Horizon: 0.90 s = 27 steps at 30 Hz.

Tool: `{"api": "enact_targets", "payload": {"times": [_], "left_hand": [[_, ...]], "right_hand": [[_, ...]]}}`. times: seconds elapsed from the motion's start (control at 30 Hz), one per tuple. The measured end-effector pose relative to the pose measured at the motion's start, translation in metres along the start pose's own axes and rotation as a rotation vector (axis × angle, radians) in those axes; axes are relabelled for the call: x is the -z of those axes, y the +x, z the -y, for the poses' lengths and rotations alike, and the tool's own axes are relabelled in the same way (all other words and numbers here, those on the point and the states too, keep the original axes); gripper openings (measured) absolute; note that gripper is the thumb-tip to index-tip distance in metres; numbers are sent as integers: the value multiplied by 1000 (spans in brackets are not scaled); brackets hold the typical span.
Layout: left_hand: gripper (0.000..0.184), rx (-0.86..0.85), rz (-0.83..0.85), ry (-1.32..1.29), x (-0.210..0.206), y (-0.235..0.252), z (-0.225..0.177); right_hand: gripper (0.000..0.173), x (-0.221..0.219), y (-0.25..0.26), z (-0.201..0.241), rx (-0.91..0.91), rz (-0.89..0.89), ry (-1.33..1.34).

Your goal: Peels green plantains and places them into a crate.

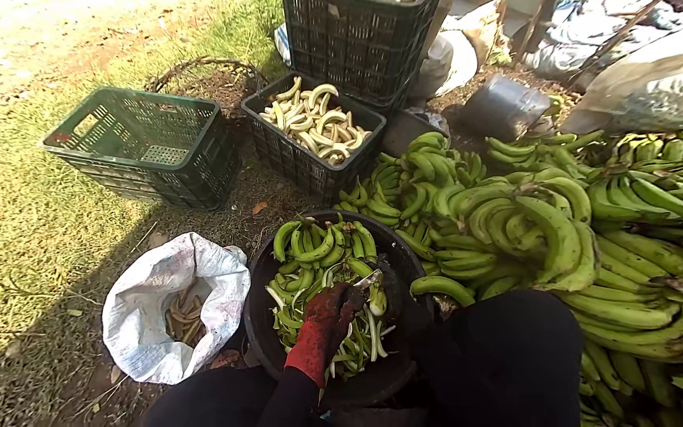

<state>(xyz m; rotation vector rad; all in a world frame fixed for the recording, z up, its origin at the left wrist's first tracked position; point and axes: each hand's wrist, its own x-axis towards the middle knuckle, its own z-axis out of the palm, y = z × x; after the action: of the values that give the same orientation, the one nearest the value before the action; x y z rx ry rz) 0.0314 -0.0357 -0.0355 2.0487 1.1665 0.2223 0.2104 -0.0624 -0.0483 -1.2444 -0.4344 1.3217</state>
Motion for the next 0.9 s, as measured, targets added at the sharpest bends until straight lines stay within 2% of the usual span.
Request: {"api": "enact_targets", "payload": {"times": [0.07, 0.13, 0.23, 0.3, 0.37, 0.5, 0.57, 0.67, 0.73, 0.8, 0.83, 0.9], "left_hand": [[49, 118, -75, 141, 2, 4, -5], [53, 232, -196, 229, 7, 11, -5], [53, 335, -342, 191, 20, 20, 1], [51, 265, -372, 88, 25, 18, 8], [48, 155, -267, -55, 23, 8, 7], [52, 119, 118, -344, 17, -15, -9], [52, 119, 187, -371, 16, -22, -12], [50, 106, 63, -205, 19, -18, -12], [49, 141, -110, 73, 24, -6, -8], [52, 222, -260, 223, 33, 6, -4], [52, 244, -301, 217, 37, 10, -2], [49, 229, -276, 142, 38, 9, -1]], "right_hand": [[52, -14, -11, -8, -49, -163, -61], [50, -25, -19, -23, -173, -234, 23], [55, -24, -31, -39, -266, -97, 158], [51, -13, -26, -46, -271, -50, 130], [44, -2, -18, -37, -156, -69, 24], [43, 14, 7, -6, 253, -242, -338], [44, 13, 13, 10, 307, -264, -410], [39, -3, 6, 12, 151, -94, -71], [39, -14, -10, 1, -137, 89, 200], [43, -18, -22, -8, -406, 273, 168], [43, -17, -25, -14, -451, 290, 106], [45, -3, -19, -28, -381, 215, 98]]}}
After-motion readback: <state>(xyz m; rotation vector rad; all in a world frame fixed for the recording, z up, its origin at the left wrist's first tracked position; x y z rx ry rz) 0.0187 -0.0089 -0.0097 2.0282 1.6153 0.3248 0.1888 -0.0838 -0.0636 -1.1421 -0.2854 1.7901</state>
